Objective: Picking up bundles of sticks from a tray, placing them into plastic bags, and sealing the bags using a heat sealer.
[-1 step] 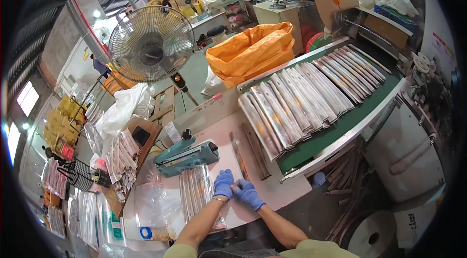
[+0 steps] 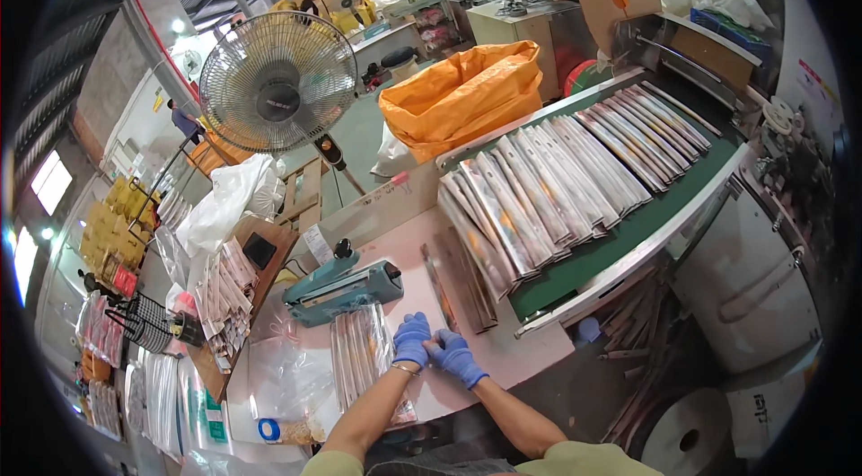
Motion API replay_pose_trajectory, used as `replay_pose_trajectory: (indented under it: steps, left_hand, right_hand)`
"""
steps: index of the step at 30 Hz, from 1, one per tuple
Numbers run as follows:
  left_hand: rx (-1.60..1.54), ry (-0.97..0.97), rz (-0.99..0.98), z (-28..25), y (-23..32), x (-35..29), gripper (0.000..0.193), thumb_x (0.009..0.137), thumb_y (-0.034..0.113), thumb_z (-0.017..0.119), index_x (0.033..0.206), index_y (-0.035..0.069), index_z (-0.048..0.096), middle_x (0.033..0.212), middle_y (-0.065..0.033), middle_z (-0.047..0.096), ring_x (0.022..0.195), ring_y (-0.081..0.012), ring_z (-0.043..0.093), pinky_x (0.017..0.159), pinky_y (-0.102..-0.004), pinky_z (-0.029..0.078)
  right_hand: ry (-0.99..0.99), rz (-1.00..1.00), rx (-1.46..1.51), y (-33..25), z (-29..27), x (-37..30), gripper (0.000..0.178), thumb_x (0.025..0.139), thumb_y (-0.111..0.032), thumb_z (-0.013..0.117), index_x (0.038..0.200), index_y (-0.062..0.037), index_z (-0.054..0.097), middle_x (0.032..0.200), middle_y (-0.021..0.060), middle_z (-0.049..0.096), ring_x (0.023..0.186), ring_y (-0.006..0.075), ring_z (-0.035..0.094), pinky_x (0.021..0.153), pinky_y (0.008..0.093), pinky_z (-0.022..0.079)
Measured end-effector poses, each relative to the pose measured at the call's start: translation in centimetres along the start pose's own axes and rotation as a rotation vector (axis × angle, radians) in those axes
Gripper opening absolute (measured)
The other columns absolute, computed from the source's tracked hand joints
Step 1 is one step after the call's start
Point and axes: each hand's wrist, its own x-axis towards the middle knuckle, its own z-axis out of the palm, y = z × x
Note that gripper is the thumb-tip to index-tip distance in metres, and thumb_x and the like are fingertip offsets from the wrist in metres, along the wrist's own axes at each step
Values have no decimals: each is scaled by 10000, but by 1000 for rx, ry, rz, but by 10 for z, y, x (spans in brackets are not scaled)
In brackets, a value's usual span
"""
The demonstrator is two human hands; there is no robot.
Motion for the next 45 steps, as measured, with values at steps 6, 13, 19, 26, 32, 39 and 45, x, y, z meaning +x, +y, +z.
replay_pose_trajectory:
  steps: [6,13,19,26,32,39,45]
  left_hand:
    - [-32,-23,-46,10,-4,8,230,789,199,497,985,79,491,980,-183,520,879,-344,583,707,-427,494]
    - [-1,-1,-4,14,-4,7,196,805,165,462,982,85,493,971,-177,514,849,-330,592,668,-416,505]
    - [-15,-13,46,21,-20,5,228,787,157,489,1002,85,470,966,-178,506,864,-338,578,663,-418,503]
    - [21,118,156,10,-1,-18,207,756,102,495,960,67,480,907,-171,510,817,-319,587,639,-387,507]
    - [-442,70,3,3,-36,8,327,771,179,518,1053,21,474,1046,-180,526,948,-355,521,822,-406,413]
    - [-519,494,147,28,13,46,670,775,439,492,1247,-17,355,1221,-231,413,1098,-377,408,972,-420,275]
    - [-509,476,425,9,27,33,572,729,328,550,1186,15,406,1197,-194,418,1127,-331,382,971,-431,270]
  right_hand:
    - [210,-109,95,1,15,-1,141,750,-142,614,706,-35,534,601,85,518,540,152,474,534,301,413]
    - [207,-279,-150,6,12,-1,88,746,-124,537,742,-37,526,698,188,540,651,348,526,602,411,418]
    - [-84,-351,-320,-12,5,-9,120,748,-153,524,798,-45,517,713,198,546,704,365,543,621,437,425]
    - [7,-385,-597,-1,-4,11,157,739,-177,536,814,-41,511,775,188,554,710,377,550,623,442,434]
    - [-54,-735,-357,-150,-73,-19,155,683,-113,604,799,-65,513,710,129,511,678,345,526,609,418,440]
    - [972,-623,-1395,-151,-409,165,307,703,-298,596,809,-12,563,798,213,553,742,364,531,716,410,435]
    - [909,32,-1436,-138,-468,167,328,779,-358,499,805,-68,649,857,178,618,823,341,595,707,415,481]
